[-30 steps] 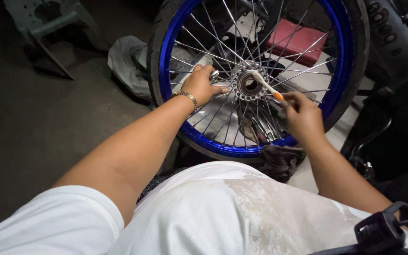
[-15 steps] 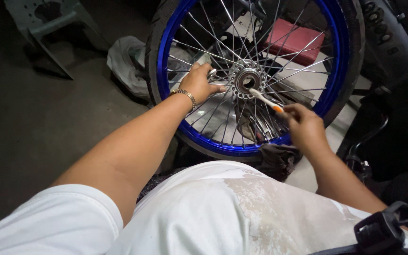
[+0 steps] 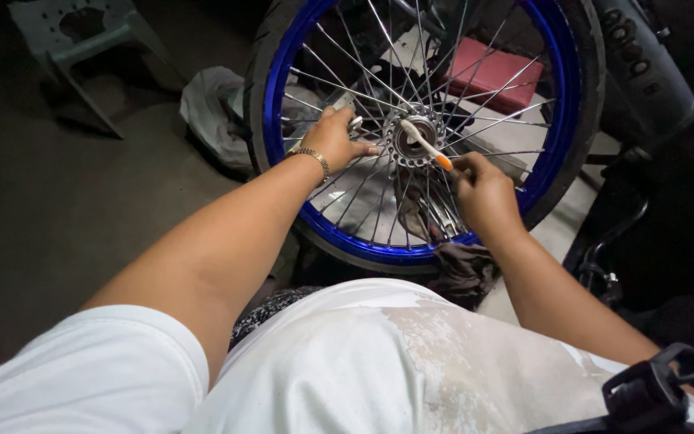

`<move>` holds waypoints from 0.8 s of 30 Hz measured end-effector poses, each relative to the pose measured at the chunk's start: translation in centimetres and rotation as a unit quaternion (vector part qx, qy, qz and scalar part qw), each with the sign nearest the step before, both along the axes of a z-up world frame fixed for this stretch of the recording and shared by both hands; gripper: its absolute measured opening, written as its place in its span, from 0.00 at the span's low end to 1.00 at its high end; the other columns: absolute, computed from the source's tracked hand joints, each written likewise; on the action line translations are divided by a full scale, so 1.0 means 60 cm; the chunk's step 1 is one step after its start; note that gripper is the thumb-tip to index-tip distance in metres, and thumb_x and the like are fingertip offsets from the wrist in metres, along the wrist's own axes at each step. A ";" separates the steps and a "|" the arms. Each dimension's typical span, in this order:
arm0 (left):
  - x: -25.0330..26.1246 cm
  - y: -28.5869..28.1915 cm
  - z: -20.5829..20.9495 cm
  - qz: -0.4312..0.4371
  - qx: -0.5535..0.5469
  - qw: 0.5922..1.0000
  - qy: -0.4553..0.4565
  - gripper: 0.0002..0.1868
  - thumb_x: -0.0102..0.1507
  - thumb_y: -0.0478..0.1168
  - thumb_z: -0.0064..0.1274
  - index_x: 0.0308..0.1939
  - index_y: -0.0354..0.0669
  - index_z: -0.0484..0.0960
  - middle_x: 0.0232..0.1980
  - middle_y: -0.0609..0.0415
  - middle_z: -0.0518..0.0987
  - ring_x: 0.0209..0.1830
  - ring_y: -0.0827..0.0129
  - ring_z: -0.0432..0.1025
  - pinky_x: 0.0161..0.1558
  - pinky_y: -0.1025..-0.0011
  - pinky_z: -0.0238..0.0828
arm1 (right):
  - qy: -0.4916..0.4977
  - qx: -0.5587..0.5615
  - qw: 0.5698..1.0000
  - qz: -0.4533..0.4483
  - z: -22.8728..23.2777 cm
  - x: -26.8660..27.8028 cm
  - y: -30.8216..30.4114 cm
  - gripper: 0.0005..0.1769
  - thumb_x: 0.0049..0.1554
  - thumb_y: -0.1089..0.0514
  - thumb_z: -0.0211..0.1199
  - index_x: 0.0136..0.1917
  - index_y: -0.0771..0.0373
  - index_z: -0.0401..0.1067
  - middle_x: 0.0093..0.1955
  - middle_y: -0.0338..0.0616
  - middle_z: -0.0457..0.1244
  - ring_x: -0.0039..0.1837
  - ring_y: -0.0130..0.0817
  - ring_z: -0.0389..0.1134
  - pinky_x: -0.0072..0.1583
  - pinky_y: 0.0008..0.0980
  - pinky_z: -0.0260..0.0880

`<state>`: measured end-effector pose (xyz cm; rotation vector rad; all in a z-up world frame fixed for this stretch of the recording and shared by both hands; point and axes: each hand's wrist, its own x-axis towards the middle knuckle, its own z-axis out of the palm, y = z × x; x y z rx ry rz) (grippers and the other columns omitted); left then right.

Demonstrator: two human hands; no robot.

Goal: The person wipes the hub and spokes of a blue bicycle wheel with a cloth, then uses a toothbrush to scrub the hub area. The wheel remains mounted on the bicycle during the cleaning.

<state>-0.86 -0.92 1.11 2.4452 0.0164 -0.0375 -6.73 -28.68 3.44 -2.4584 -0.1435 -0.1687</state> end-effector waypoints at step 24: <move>0.003 0.010 -0.001 -0.034 0.011 0.999 -0.003 0.39 0.50 0.61 0.71 0.56 0.42 0.77 0.60 0.43 0.73 0.56 0.49 0.74 0.56 0.59 0.72 | -0.033 -0.021 0.999 0.021 0.022 0.017 -0.026 0.13 0.57 0.62 0.63 0.56 0.60 0.77 0.48 0.49 0.71 0.49 0.37 0.74 0.51 0.35 0.71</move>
